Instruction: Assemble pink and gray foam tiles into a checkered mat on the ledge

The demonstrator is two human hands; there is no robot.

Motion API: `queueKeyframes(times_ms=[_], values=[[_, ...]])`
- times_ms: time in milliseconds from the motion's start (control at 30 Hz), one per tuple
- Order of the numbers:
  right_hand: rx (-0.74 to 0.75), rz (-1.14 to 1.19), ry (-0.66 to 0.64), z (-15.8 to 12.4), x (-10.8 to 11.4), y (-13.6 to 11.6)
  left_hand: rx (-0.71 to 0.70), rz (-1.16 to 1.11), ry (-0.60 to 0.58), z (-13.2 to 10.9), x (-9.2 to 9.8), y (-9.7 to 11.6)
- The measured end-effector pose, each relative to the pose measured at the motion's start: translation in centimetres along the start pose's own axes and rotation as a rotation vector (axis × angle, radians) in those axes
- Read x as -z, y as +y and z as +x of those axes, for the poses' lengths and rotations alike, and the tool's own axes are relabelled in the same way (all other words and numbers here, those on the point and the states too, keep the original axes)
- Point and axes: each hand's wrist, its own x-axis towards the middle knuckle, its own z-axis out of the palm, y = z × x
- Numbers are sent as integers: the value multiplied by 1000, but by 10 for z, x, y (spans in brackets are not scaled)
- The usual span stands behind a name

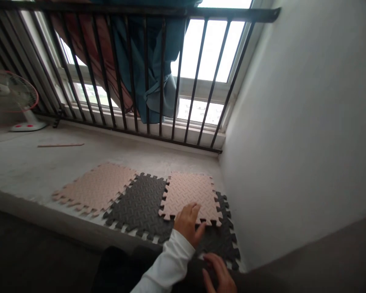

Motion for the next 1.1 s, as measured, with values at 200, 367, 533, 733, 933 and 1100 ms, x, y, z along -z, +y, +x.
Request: queueKeyframes(times_ms=[200, 367, 533, 733, 933, 1100], values=[[-211, -530, -128, 58, -17, -2, 626, 396, -282, -12, -19, -107], [-424, -680, -291, 113, -56, 1, 643, 495, -346, -38, -44, -148], [-511, -687, -283, 159, -76, 23, 664, 519, -377, -38, -49, -147], [-465, -630, -435, 154, -85, 43, 684, 522, -384, -36, -45, -142], [-403, -645, -388, 126, -94, 49, 708, 503, -427, -34, -43, -140], [-496, -625, -360, 181, -92, 48, 718, 537, -446, -33, -42, -140]])
